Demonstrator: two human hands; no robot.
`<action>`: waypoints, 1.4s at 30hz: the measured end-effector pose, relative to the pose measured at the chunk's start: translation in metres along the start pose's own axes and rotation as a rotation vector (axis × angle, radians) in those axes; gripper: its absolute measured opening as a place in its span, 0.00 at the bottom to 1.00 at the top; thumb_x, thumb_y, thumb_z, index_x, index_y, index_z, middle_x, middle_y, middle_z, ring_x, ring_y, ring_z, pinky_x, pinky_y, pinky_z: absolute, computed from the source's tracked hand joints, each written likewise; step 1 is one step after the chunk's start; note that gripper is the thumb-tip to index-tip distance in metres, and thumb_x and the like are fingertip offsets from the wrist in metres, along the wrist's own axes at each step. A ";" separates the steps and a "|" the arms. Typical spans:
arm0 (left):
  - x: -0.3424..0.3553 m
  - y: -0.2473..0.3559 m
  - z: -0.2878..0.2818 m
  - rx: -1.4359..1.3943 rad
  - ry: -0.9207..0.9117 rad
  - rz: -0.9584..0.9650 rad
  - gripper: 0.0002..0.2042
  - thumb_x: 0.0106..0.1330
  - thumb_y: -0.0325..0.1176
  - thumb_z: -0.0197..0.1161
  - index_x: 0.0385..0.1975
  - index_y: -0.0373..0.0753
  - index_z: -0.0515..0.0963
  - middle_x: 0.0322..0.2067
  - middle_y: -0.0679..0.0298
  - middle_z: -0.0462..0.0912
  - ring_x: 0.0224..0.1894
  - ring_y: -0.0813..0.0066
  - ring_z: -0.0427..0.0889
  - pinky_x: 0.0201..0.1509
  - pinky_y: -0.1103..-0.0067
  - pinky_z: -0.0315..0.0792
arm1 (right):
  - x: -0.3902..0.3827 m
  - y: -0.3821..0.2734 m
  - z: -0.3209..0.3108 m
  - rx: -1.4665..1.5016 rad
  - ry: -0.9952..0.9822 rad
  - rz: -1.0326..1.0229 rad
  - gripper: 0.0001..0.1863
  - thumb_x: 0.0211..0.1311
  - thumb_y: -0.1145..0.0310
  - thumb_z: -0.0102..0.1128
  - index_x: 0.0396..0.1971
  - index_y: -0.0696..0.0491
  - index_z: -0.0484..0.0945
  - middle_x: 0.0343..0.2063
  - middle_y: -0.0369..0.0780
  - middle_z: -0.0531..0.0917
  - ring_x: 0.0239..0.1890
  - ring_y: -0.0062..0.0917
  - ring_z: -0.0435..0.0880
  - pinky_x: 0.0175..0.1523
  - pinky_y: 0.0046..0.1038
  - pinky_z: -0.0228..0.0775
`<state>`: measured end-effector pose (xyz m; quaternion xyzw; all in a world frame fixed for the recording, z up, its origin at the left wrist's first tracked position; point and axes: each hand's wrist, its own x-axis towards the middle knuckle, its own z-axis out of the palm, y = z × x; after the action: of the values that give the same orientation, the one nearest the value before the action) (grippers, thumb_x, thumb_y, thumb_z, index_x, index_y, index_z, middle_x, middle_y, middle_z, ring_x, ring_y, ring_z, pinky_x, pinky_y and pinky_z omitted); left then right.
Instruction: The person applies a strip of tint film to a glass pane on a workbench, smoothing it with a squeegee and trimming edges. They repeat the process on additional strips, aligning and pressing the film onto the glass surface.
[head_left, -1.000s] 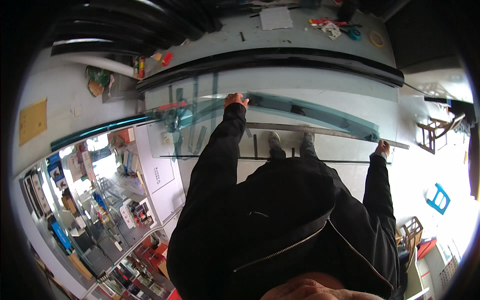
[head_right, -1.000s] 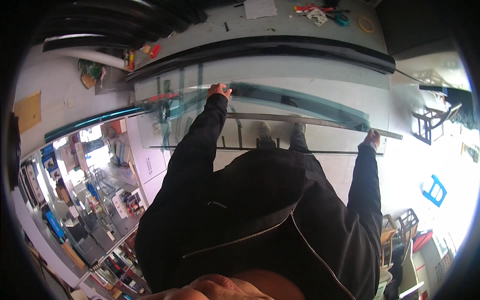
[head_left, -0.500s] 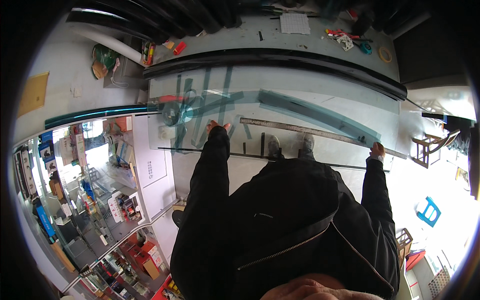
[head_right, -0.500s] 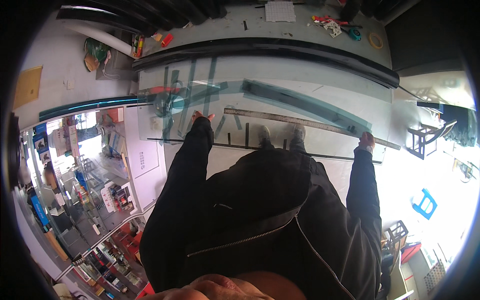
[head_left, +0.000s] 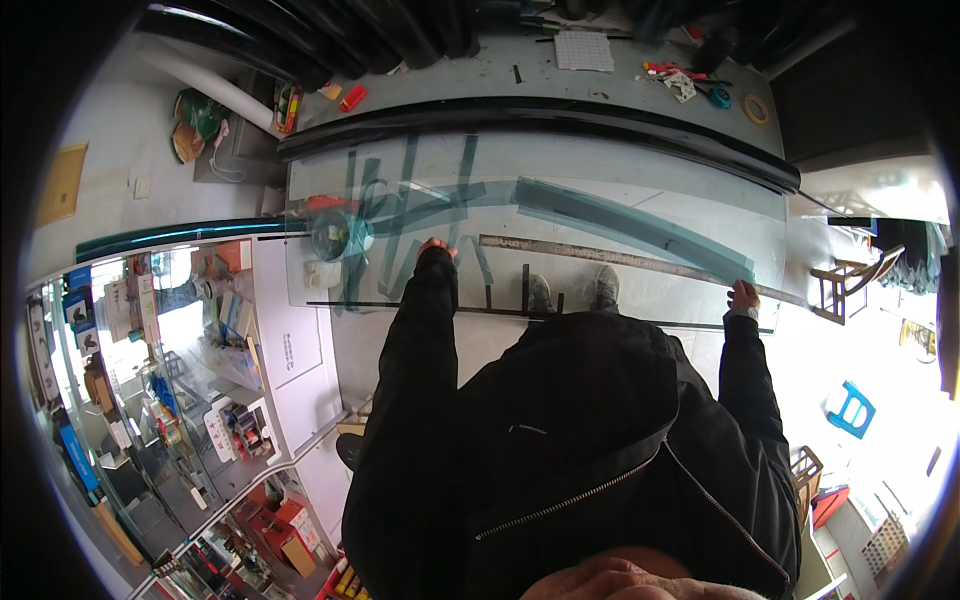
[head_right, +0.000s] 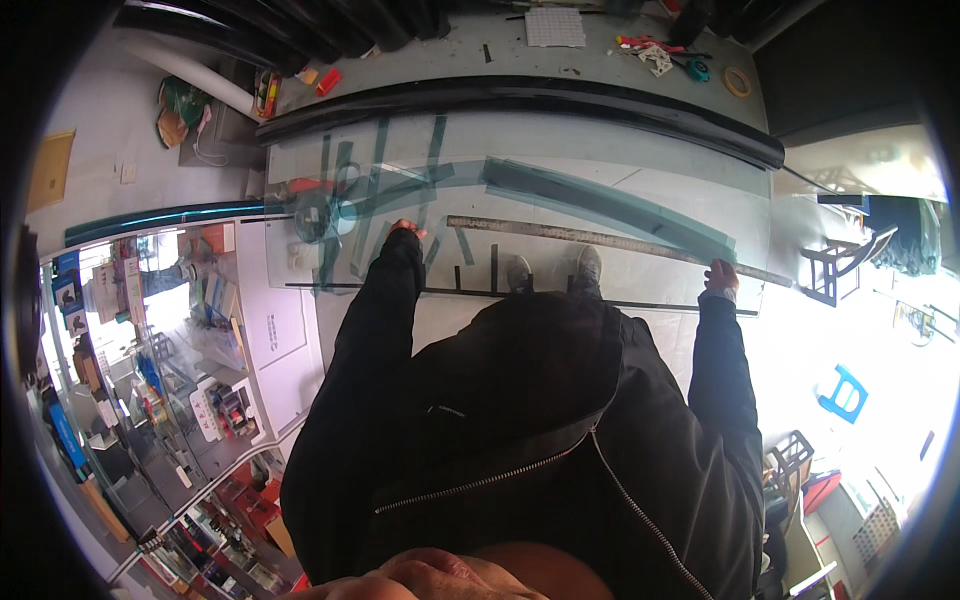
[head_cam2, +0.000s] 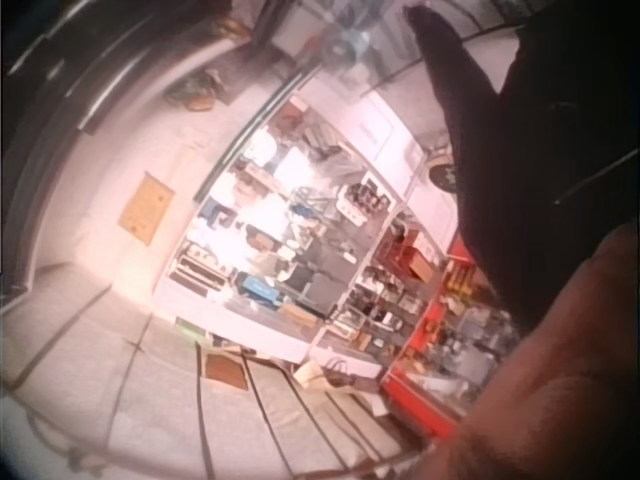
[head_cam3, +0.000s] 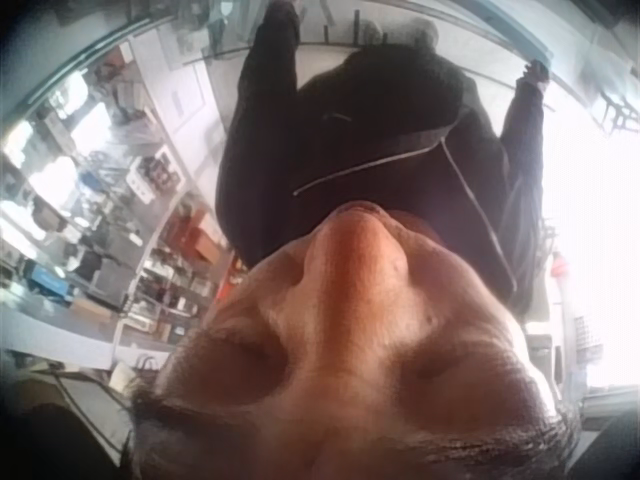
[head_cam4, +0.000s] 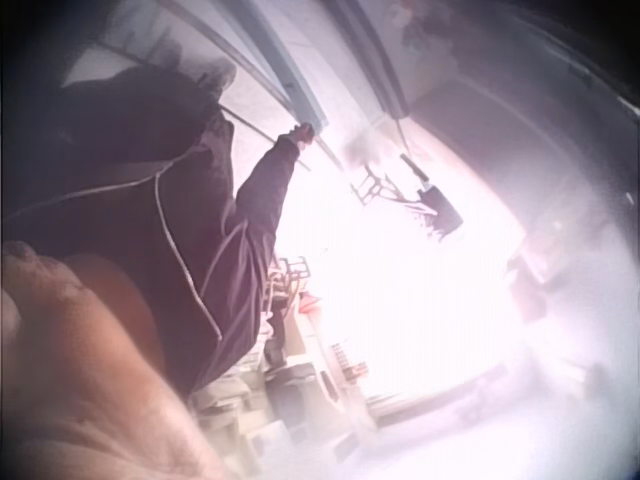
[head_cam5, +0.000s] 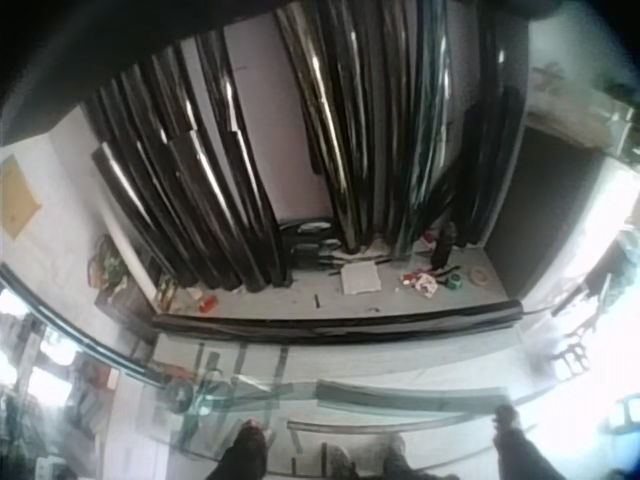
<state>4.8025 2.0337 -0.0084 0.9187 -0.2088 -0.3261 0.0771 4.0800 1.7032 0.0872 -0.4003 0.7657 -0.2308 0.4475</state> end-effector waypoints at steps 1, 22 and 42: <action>0.000 0.001 0.001 -0.026 -0.009 0.023 0.23 0.43 0.46 0.78 0.37 0.42 0.79 0.39 0.62 0.84 0.46 0.64 0.82 0.50 0.69 0.75 | -0.001 0.002 0.001 0.004 -0.008 0.002 0.18 0.64 0.62 0.57 0.50 0.55 0.77 0.37 0.39 0.84 0.32 0.25 0.84 0.29 0.27 0.74; -0.147 0.237 -0.109 -0.629 -0.132 0.806 0.25 0.59 0.30 0.70 0.55 0.36 0.69 0.34 0.64 0.81 0.33 0.78 0.81 0.39 0.80 0.75 | -0.111 -0.064 0.129 0.086 -0.963 0.072 0.15 0.66 0.55 0.58 0.45 0.48 0.77 0.38 0.36 0.83 0.36 0.23 0.82 0.35 0.26 0.74; -0.235 0.314 -0.062 -0.401 -0.696 0.833 0.20 0.62 0.31 0.67 0.54 0.40 0.73 0.34 0.68 0.80 0.33 0.83 0.78 0.40 0.83 0.74 | -0.143 -0.156 0.060 1.018 -0.717 0.001 0.14 0.67 0.57 0.57 0.43 0.51 0.80 0.38 0.34 0.81 0.39 0.23 0.78 0.41 0.30 0.70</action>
<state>4.5722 1.8534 0.2599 0.5650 -0.5001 -0.5845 0.2982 4.2354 1.7317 0.2402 -0.1893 0.3620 -0.4179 0.8115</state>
